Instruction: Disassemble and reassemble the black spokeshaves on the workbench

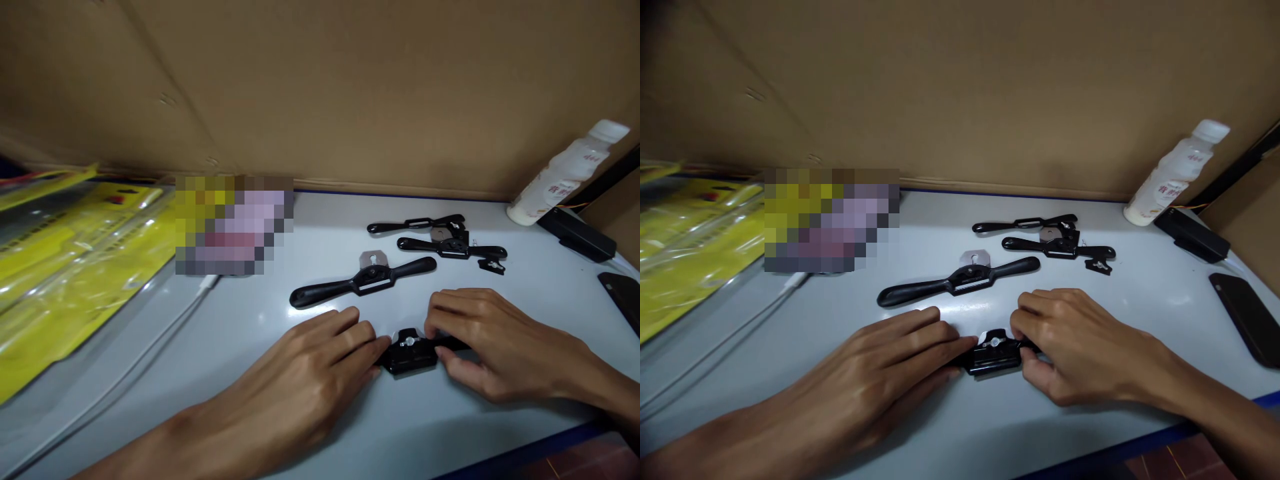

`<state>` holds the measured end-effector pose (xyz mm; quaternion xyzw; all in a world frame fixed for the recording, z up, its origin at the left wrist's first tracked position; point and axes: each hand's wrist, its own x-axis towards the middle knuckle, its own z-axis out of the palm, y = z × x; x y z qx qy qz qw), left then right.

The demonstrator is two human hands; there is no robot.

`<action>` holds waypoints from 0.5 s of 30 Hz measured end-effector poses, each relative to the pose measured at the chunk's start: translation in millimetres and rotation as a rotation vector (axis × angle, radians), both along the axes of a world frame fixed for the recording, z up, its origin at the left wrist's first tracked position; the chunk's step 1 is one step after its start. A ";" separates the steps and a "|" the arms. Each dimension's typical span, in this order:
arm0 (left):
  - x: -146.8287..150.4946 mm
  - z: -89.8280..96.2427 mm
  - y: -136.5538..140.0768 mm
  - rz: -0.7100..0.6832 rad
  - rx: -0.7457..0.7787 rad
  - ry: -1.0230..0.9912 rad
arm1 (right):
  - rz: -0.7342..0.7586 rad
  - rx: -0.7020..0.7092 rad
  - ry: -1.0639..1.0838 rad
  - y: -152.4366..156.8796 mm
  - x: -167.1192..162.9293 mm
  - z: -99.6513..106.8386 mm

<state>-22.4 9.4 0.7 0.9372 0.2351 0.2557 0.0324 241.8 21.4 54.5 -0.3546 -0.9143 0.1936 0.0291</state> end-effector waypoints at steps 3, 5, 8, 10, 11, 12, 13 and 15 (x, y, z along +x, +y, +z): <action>0.4 0.4 0.9 0.000 -0.003 0.002 | 0.005 0.025 0.033 1.1 -0.7 -1.2; 0.6 0.8 0.9 -0.003 -0.007 0.003 | 0.003 0.076 0.087 1.6 -2.2 -4.1; 0.7 1.0 0.5 -0.012 -0.015 0.001 | -0.009 0.219 0.182 1.8 -5.6 -11.5; 0.9 0.9 0.3 -0.011 -0.019 0.001 | -0.003 0.305 0.215 1.7 -8.6 -16.7; 1.0 0.8 0.2 -0.010 -0.023 0.005 | 0.005 0.333 0.221 1.6 -10.3 -18.9; 1.1 0.7 0.2 -0.009 -0.027 0.009 | 0.014 0.354 0.222 1.4 -12.0 -20.7; 1.2 0.6 0.2 -0.009 -0.029 0.013 | 0.022 0.370 0.218 1.2 -13.8 -22.3; 0.9 0.4 0.1 -0.015 -0.036 0.020 | 0.026 0.391 0.206 0.3 -17.4 -24.8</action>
